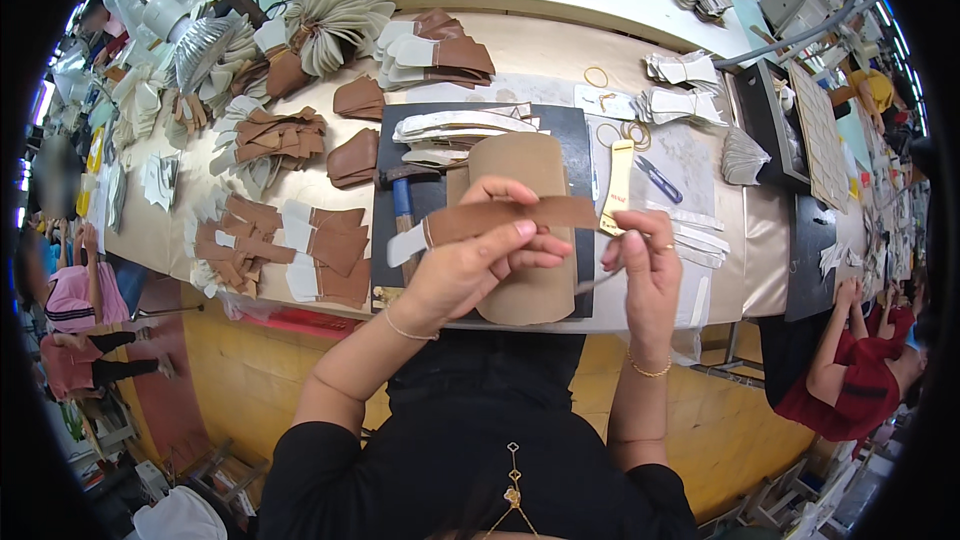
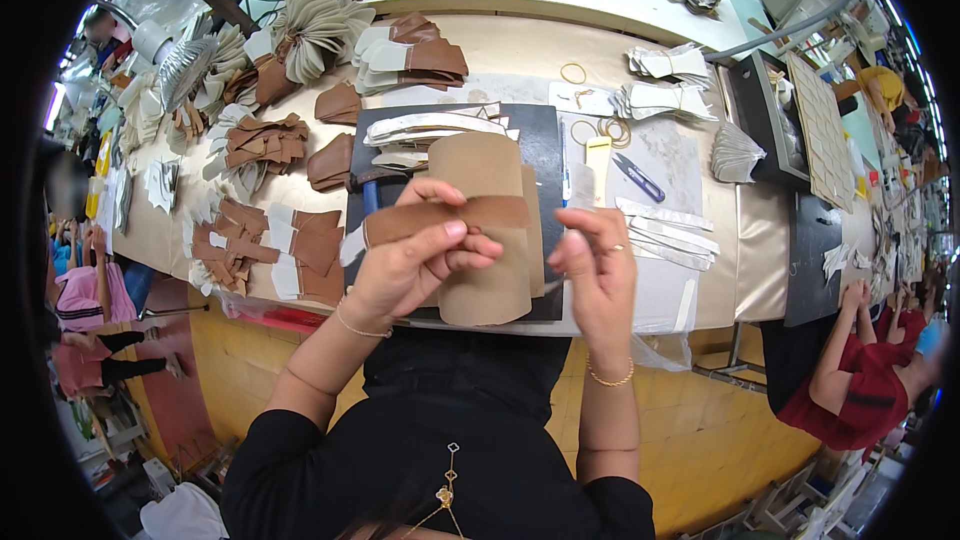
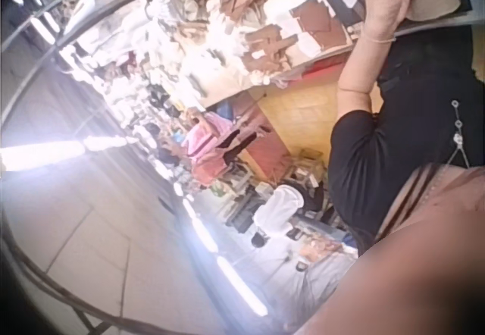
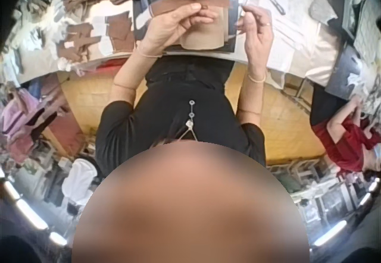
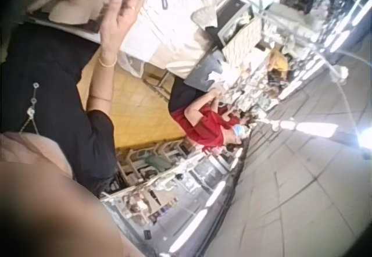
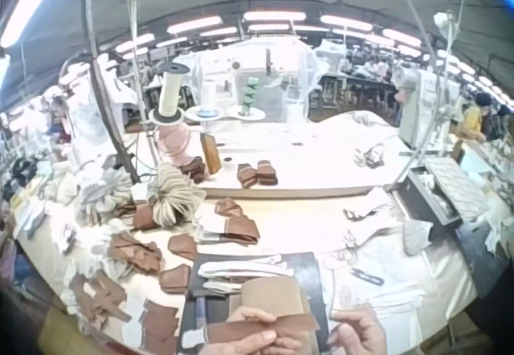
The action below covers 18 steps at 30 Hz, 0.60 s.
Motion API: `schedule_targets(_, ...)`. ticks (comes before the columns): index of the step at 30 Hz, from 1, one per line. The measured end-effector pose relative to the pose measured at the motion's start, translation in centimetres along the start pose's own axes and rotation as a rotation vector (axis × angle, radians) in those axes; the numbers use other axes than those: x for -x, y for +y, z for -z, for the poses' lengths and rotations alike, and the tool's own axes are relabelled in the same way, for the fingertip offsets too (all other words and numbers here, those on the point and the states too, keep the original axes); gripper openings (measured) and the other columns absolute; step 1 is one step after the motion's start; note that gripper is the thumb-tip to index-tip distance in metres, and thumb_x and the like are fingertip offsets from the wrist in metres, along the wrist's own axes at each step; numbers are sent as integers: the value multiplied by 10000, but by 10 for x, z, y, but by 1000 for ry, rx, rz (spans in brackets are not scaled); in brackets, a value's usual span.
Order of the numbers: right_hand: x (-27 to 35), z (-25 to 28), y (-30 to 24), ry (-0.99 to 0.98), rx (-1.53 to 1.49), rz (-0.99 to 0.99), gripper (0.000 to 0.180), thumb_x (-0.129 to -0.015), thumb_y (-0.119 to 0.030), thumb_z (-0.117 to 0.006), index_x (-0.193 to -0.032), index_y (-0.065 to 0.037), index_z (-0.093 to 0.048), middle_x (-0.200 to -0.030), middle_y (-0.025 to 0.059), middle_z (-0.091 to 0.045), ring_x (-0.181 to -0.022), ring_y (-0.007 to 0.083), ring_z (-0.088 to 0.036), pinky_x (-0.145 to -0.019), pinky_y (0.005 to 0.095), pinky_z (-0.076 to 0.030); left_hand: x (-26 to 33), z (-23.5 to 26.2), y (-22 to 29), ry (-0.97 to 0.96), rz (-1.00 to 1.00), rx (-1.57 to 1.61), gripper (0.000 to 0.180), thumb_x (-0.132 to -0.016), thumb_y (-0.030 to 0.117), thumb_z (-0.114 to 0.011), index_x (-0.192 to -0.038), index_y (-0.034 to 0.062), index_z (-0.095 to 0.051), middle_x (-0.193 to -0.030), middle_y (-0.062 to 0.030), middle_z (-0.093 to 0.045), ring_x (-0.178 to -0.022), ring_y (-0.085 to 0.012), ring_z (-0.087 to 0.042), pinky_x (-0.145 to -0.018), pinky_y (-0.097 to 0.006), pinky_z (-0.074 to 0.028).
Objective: The person repeatedly picks up small white strips and wraps them around a brown leather piece held against a curved cardboard form. The person places the wrapped pieces on the table and continues the same wrapping process with additional strips throughout the clip.
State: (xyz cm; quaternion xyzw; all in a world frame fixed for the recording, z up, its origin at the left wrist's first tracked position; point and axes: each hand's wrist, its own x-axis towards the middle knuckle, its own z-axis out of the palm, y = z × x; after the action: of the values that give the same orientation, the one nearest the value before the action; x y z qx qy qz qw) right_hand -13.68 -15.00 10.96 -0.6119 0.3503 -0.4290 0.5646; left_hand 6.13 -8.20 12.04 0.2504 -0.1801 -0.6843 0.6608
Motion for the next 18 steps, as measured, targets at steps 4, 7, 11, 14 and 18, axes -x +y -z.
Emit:
schedule_targets(4,-11,-22,-2,-82,139,33,190,-902,-192,-648,-914,-3,-633,-859,52,-512,-690,100,-477,-614,221,-389,8,-5,-8,0,8,-247,244,-940,16,-506,-1169,23,-420,-1006,-204,-591,-891,-257,-664,-742,-328,-569)
schedule_targets(7,-13,-20,-4,-49,210,-34,197,-891,-168,-659,-813,6,-609,-786,29,-508,-645,92,-436,-586,224,-368,17,2,-4,57,-27,-343,309,-942,69,-526,-1224,7,-414,-1005,-198,-589,-843,-246,-662,-709,-319,-567)
schedule_targets(11,-15,4,1,14,161,-84,244,-874,-117,-672,-710,5,-541,-721,-8,-480,-630,67,-385,-557,218,-318,32,30,8,220,-66,-164,302,-932,96,-548,-1198,-42,-508,-902,-144,-633,-736,-198,-661,-613,-278,-559)
schedule_targets(14,-12,23,12,-10,271,-80,262,-881,-113,-668,-703,-2,-510,-707,-20,-466,-632,63,-364,-557,213,-303,42,46,7,282,13,-254,259,-926,77,-575,-1147,-58,-565,-883,-123,-628,-750,-166,-658,-632,-253,-549)
schedule_targets(18,-7,42,18,-70,290,-160,164,-930,-113,-593,-817,5,-592,-781,-3,-494,-614,55,-421,-554,203,-346,50,50,0,302,103,-308,238,-908,56,-593,-1114,-62,-579,-875,-144,-654,-746,-188,-683,-643,-257,-569)
